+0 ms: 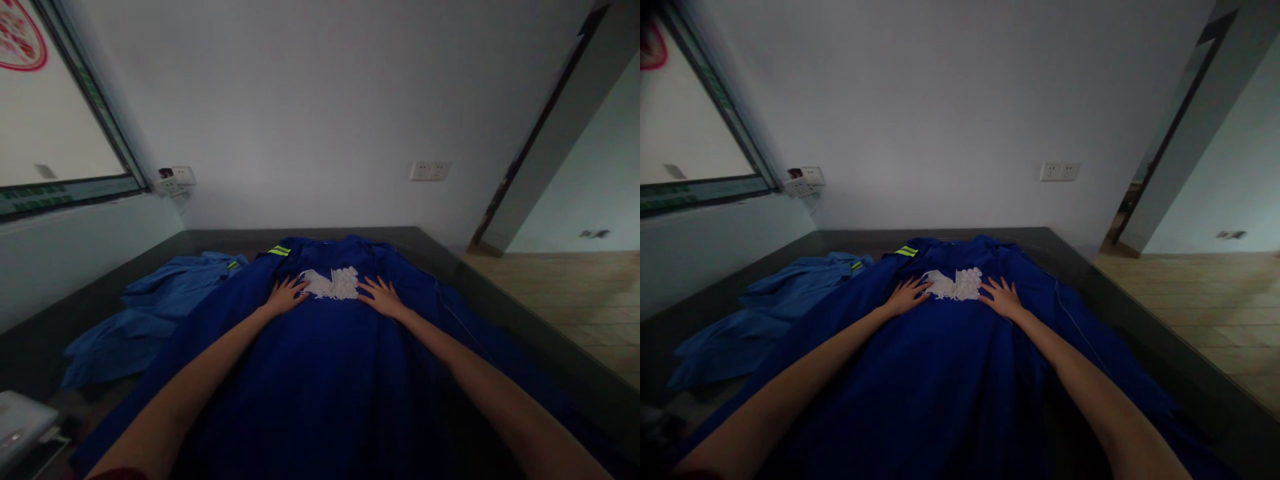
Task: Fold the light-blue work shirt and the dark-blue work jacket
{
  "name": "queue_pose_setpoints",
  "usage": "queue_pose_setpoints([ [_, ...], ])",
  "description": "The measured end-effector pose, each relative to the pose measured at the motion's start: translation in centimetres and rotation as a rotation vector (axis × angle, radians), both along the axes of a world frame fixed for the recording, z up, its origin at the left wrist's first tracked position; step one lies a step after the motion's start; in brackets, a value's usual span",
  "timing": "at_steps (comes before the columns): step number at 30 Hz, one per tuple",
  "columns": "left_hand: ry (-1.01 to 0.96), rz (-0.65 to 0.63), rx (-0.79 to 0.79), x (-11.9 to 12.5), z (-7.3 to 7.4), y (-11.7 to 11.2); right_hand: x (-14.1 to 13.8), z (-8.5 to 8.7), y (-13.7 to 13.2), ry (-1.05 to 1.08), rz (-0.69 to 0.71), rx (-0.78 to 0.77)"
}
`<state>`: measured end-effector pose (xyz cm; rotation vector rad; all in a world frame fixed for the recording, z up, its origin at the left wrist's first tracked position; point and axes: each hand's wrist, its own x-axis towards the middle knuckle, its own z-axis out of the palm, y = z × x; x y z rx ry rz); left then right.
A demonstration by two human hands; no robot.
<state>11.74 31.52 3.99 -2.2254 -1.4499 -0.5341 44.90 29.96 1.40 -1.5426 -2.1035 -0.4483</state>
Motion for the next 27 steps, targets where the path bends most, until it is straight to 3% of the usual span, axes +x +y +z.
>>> queue_pose_setpoints([
  [4, -0.028, -0.056, 0.047, -0.1, 0.0, -1.0, 0.0, 0.1, -0.9, -0.002, 0.013, -0.007],
  [8, -0.064, -0.228, 0.105, -1.5, 0.7, -4.5, -0.1, -0.4, -4.5, -0.056, 0.106, -0.043],
  [12, -0.079, -0.216, 0.104, -4.9, 1.6, -9.5, -0.2, -2.1, -9.8, -0.089, 0.281, -0.070],
  [15, -0.108, -0.152, 0.099, -8.5, 1.1, -13.0, 0.6, -3.9, -13.0, -0.081, 0.346, -0.126],
  [18, -0.117, -0.049, 0.060, -12.1, -0.7, -16.2, 2.5, -5.7, -15.0, -0.061, 0.304, -0.146],
  [21, -0.120, -0.033, -0.035, -14.5, -3.7, -19.3, 5.2, -7.4, -16.0, -0.001, 0.218, -0.138],
  [24, -0.123, -0.082, -0.123, -15.5, -6.9, -21.3, 7.7, -9.0, -16.3, 0.079, 0.133, -0.111],
  [27, -0.125, -0.114, -0.092, -15.2, -9.6, -21.8, 9.6, -10.1, -15.9, 0.150, 0.116, -0.070],
])
